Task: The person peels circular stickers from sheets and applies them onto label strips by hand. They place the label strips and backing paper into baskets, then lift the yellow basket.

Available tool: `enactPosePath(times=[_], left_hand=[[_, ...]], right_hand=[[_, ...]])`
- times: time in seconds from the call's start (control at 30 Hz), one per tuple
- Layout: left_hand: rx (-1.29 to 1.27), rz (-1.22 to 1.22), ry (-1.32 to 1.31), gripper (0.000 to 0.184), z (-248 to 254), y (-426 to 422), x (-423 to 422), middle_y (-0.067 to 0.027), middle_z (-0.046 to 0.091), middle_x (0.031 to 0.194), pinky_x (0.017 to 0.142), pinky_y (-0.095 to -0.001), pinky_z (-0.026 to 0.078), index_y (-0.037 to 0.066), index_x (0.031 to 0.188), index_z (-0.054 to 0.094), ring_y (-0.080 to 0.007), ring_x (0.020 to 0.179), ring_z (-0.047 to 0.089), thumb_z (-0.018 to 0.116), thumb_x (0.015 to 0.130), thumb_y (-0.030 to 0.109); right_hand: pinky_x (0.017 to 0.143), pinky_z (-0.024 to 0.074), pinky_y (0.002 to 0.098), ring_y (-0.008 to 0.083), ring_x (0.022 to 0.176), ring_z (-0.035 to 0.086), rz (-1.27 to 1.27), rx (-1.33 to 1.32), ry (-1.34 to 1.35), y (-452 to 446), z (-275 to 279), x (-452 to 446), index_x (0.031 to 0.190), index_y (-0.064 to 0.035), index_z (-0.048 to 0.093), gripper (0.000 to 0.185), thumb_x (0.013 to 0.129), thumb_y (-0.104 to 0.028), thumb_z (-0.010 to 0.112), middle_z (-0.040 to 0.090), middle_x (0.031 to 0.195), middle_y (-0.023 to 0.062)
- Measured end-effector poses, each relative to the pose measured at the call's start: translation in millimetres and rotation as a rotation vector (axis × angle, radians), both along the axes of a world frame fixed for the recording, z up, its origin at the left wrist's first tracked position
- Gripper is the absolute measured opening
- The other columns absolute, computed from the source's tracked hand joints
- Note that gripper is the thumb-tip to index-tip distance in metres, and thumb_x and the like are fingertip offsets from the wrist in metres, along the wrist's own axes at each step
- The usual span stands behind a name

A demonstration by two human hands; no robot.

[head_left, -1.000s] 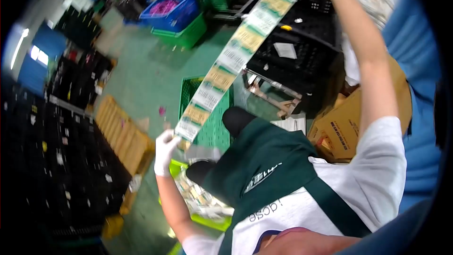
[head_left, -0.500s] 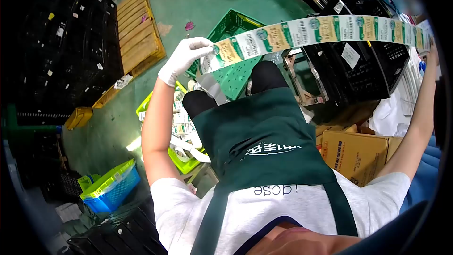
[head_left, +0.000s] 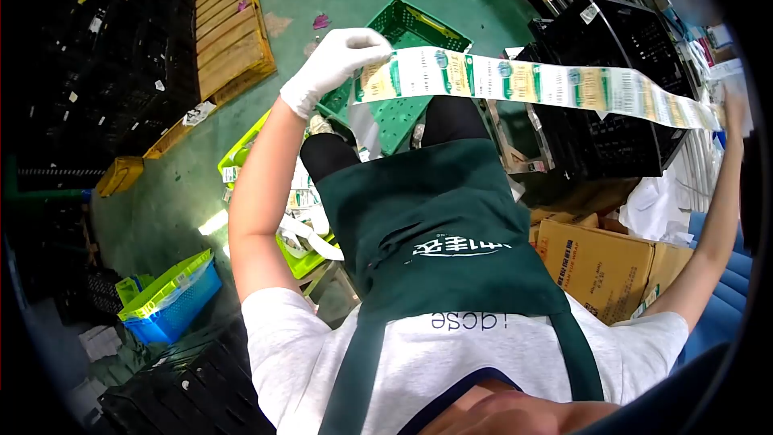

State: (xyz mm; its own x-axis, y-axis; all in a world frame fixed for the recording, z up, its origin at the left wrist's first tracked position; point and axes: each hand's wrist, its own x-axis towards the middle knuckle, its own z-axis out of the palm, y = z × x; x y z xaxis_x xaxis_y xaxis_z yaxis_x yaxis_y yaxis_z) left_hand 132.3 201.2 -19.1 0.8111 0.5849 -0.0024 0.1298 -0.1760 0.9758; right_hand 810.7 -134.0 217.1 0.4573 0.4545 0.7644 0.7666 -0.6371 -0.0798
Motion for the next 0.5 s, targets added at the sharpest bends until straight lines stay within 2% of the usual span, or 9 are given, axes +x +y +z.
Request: enactPosePath(times=[0.1, 0.13, 0.17, 0.2, 0.23, 0.27, 0.33, 0.4, 0.5], left_hand=[[0.066, -0.078, -0.035, 0.021, 21.3, -18.7, 39.1, 0.0003, 0.064, 0.081, 0.073, -0.0230, 0.046, 0.001, 0.088, 0.067, -0.0065, 0.077, 0.056, 0.066, 0.085, 0.021], [0.086, -0.102, -0.046, 0.021, 27.8, -27.1, 52.4, 0.0000, 0.065, 0.081, 0.073, -0.0233, 0.046, 0.001, 0.088, 0.067, -0.0067, 0.077, 0.057, 0.066, 0.085, 0.022], [0.084, -0.136, -0.069, 0.021, 30.7, -34.2, 64.7, -0.0003, 0.065, 0.081, 0.072, -0.0235, 0.047, 0.001, 0.088, 0.067, -0.0068, 0.076, 0.057, 0.067, 0.085, 0.021], [0.084, -0.167, -0.094, 0.020, 34.1, -39.9, 74.8, -0.0006, 0.065, 0.081, 0.072, -0.0236, 0.047, 0.001, 0.088, 0.068, -0.0070, 0.076, 0.058, 0.067, 0.085, 0.021], [0.001, -0.198, -0.115, 0.020, 40.6, -47.5, 80.3, -0.0006, 0.065, 0.081, 0.071, -0.0237, 0.047, 0.000, 0.088, 0.067, -0.0069, 0.076, 0.058, 0.067, 0.085, 0.020], [-0.021, -0.184, -0.123, 0.019, 39.2, -50.0, 85.6, -0.0002, 0.065, 0.080, 0.071, -0.0238, 0.047, 0.000, 0.088, 0.067, -0.0068, 0.075, 0.058, 0.067, 0.084, 0.019], [0.035, -0.209, -0.068, 0.022, 42.9, -49.0, 82.6, 0.0002, 0.064, 0.083, 0.073, -0.0237, 0.047, 0.000, 0.092, 0.067, -0.0067, 0.078, 0.057, 0.065, 0.087, 0.021], [0.047, -0.198, -0.051, 0.026, 40.3, -44.2, 71.8, 0.0005, 0.064, 0.086, 0.076, -0.0235, 0.045, 0.000, 0.095, 0.066, -0.0065, 0.081, 0.056, 0.061, 0.089, 0.025], [0.061, -0.156, -0.048, 0.035, 31.9, -39.1, 50.8, 0.0015, 0.062, 0.090, 0.083, -0.0234, 0.042, -0.001, 0.098, 0.063, -0.0054, 0.087, 0.053, 0.053, 0.093, 0.032]], right_hand=[[0.098, 0.0411, 0.0308, 0.0200, 0.118, 0.053, 0.641, -0.384, 0.179, 99.4, -60.1, -145.6, 0.131, -0.0042, 0.051, 0.051, 0.092, -0.037, 0.057, 0.054, 0.131, 0.0128], [0.098, 0.0420, 0.0318, 0.0188, 0.117, 0.053, 0.798, -0.391, 0.430, 125.5, -83.3, -229.0, 0.131, -0.0067, 0.051, 0.050, 0.091, -0.035, 0.058, 0.054, 0.131, 0.0112], [0.099, 0.0416, 0.0335, 0.0195, 0.117, 0.053, 0.903, -0.468, 0.515, 140.4, -100.2, -294.1, 0.132, -0.0090, 0.050, 0.050, 0.091, -0.036, 0.058, 0.055, 0.129, 0.0097], [0.096, 0.0434, 0.0347, 0.0206, 0.114, 0.055, 0.996, -0.584, 0.373, 150.6, -108.2, -342.3, 0.132, -0.0095, 0.050, 0.051, 0.090, -0.037, 0.060, 0.056, 0.127, 0.0091], [0.094, 0.0450, 0.0350, 0.0219, 0.113, 0.055, 1.094, -0.616, 0.566, 156.5, -123.3, -367.9, 0.132, -0.0099, 0.049, 0.052, 0.089, -0.036, 0.062, 0.057, 0.125, 0.0105], [0.084, 0.0475, 0.0310, 0.0184, 0.099, 0.060, 1.243, -0.666, 0.624, 163.9, -131.8, -384.7, 0.124, -0.0071, 0.054, 0.045, 0.087, -0.031, 0.065, 0.064, 0.107, 0.0088], [0.074, 0.0467, 0.0263, 0.0116, 0.079, 0.059, 1.086, -1.007, 1.084, 169.7, -119.0, -405.5, 0.107, -0.0026, 0.061, 0.030, 0.087, -0.024, 0.066, 0.065, 0.084, 0.0040], [0.065, 0.0444, 0.0244, 0.0062, 0.067, 0.053, 1.121, -0.900, 1.130, 170.0, -123.9, -395.4, 0.091, 0.0008, 0.062, 0.019, 0.087, -0.018, 0.065, 0.061, 0.072, 0.0002], [0.061, 0.0413, 0.0229, 0.0045, 0.064, 0.049, 1.047, -0.772, 1.026, 161.9, -113.7, -371.4, 0.085, 0.0017, 0.061, 0.017, 0.088, -0.015, 0.063, 0.057, 0.067, -0.0014]])
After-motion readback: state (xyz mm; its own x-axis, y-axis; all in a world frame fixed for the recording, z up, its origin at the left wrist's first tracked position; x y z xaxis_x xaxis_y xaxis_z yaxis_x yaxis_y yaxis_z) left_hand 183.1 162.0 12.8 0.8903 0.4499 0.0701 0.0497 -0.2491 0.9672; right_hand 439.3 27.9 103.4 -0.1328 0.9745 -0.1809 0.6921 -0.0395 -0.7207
